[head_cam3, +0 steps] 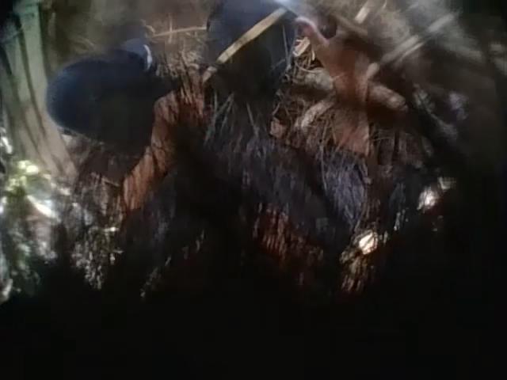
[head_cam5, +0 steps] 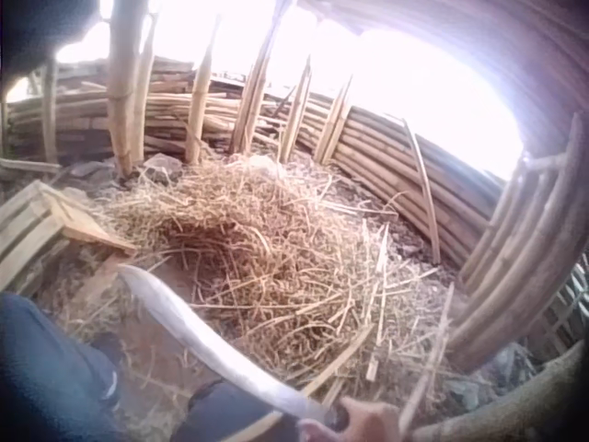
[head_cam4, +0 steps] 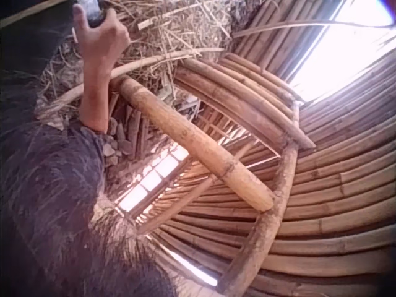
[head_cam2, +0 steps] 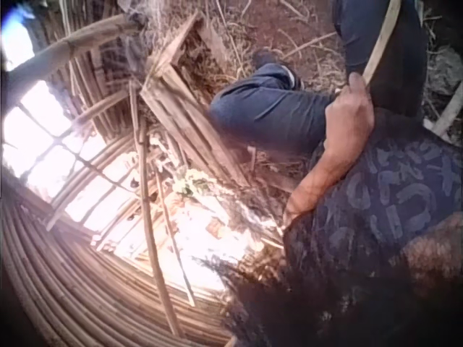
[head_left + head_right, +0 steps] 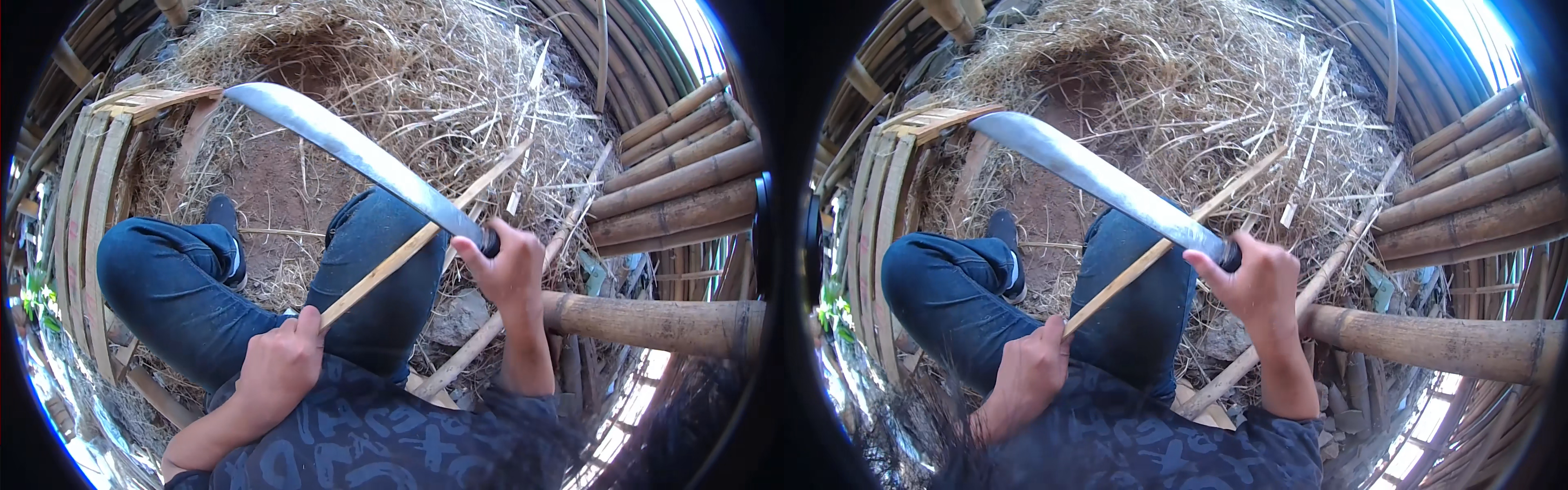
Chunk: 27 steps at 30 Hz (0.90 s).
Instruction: The person whittles bamboo sticks by shaving and trimming them with a machete.
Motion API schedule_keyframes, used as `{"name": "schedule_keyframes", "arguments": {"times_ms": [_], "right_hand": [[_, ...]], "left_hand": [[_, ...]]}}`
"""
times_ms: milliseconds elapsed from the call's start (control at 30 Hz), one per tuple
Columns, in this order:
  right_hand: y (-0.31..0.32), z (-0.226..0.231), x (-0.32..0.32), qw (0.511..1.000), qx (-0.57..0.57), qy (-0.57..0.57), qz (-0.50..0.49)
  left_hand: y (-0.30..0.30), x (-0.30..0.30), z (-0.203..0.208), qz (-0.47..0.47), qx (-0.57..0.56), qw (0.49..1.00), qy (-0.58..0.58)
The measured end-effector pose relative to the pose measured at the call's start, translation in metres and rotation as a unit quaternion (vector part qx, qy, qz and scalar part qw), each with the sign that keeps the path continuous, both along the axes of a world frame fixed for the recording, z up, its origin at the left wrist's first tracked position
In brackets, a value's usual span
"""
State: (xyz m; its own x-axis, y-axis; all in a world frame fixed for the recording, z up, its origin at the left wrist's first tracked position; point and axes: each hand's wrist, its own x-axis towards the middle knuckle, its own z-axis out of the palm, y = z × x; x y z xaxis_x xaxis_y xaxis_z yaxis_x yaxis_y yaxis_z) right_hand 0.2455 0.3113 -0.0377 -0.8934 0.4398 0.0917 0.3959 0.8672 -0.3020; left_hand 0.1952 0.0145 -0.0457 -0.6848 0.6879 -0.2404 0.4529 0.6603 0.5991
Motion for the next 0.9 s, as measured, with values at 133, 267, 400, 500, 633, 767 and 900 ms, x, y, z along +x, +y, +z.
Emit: {"name": "schedule_keyframes", "arguments": {"times_ms": [133,267,400,500,633,767,900], "right_hand": [[0.026,0.001,-0.008,0.997,-0.031,-0.011,-0.064],[0.008,0.0,-0.004,0.999,-0.001,0.018,-0.05],[0.027,-0.005,-0.005,1.0,0.013,-0.013,-0.007],[0.048,-0.004,-0.001,0.993,-0.016,0.004,-0.113],[0.01,-0.001,-0.002,0.999,-0.041,-0.012,-0.026],[0.045,-0.014,-0.01,0.998,-0.021,0.024,-0.045],[0.056,-0.014,-0.002,0.994,-0.001,0.043,-0.098]], "left_hand": [[0.005,-0.001,0.008,-0.019,-0.002,0.998,0.068],[-0.002,0.001,-0.007,-0.013,0.01,0.998,0.06],[-0.003,0.0,0.004,-0.004,-0.008,0.997,0.079],[0.003,0.001,0.013,-0.021,-0.014,0.995,0.093],[-0.004,0.0,0.0,-0.02,-0.013,0.997,0.078],[-0.002,-0.002,0.007,-0.017,0.002,0.997,0.075],[0.002,-0.002,0.004,-0.025,0.003,0.997,0.071]]}}
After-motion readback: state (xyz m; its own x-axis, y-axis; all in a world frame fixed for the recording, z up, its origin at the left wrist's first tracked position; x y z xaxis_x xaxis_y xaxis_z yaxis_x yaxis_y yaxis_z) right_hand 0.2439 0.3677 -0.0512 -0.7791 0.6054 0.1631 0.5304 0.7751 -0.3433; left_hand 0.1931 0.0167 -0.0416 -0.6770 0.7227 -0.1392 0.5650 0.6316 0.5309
